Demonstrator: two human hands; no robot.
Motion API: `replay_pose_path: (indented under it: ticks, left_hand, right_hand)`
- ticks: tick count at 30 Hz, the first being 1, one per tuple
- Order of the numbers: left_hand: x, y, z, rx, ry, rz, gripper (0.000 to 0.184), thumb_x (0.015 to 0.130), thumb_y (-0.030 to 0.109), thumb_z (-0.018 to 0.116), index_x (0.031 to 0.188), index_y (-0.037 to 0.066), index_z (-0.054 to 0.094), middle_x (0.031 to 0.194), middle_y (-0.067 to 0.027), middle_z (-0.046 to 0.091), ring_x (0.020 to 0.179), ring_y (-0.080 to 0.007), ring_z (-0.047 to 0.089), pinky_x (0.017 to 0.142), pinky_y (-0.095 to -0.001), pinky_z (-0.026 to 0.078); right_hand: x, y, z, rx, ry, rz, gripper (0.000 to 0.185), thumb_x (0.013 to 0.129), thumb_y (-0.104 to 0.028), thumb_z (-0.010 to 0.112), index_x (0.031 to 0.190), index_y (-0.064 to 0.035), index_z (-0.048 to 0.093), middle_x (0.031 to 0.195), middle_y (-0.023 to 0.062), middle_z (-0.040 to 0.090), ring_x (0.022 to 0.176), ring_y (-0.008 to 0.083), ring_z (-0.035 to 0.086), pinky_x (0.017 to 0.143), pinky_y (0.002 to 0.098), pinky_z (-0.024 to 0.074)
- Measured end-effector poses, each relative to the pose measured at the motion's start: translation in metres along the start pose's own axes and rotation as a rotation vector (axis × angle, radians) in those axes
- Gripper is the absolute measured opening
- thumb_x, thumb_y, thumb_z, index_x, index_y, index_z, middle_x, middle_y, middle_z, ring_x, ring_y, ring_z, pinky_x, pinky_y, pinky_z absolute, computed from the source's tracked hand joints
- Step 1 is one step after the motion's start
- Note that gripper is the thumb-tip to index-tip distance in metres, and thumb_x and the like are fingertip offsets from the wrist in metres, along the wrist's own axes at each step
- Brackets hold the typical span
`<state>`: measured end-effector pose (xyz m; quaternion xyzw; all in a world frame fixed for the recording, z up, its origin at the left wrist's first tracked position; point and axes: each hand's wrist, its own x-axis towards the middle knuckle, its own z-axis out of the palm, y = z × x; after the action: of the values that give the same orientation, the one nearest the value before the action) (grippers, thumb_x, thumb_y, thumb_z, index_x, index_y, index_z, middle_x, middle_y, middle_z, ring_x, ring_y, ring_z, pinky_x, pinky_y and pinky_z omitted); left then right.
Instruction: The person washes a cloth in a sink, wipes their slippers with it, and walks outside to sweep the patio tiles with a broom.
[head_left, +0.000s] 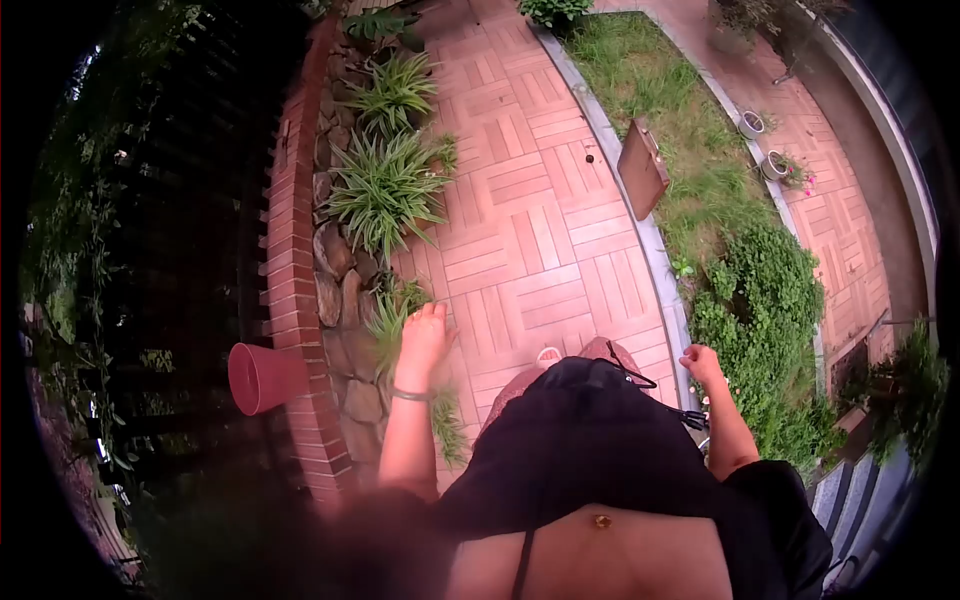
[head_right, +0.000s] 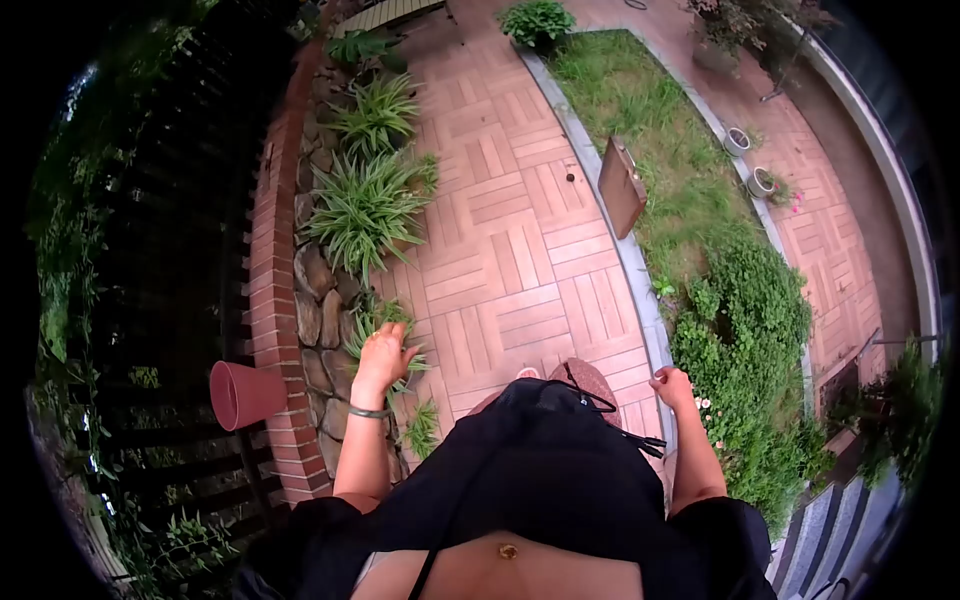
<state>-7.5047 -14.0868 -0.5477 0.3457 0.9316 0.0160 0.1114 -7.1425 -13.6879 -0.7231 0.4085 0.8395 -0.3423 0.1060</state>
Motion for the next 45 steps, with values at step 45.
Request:
replay_pose_path:
  ticks: [45]
  left_hand:
    - [0.916,-0.014,0.317,-0.838,-0.687,-0.092,0.055,0.066,0.008,0.068,0.115,-0.001,0.044,0.122,-0.0211,0.039,0.112,-0.0361,0.041,0.093,-0.0387,0.036]
  right_hand:
    - [1.073,-0.146,0.318,-0.144,0.176,0.714,0.053,0.061,-0.032,0.070,0.101,-0.0077,0.046,0.100,0.0162,0.052,0.089,0.0317,0.056,0.075,0.0412,0.0465]
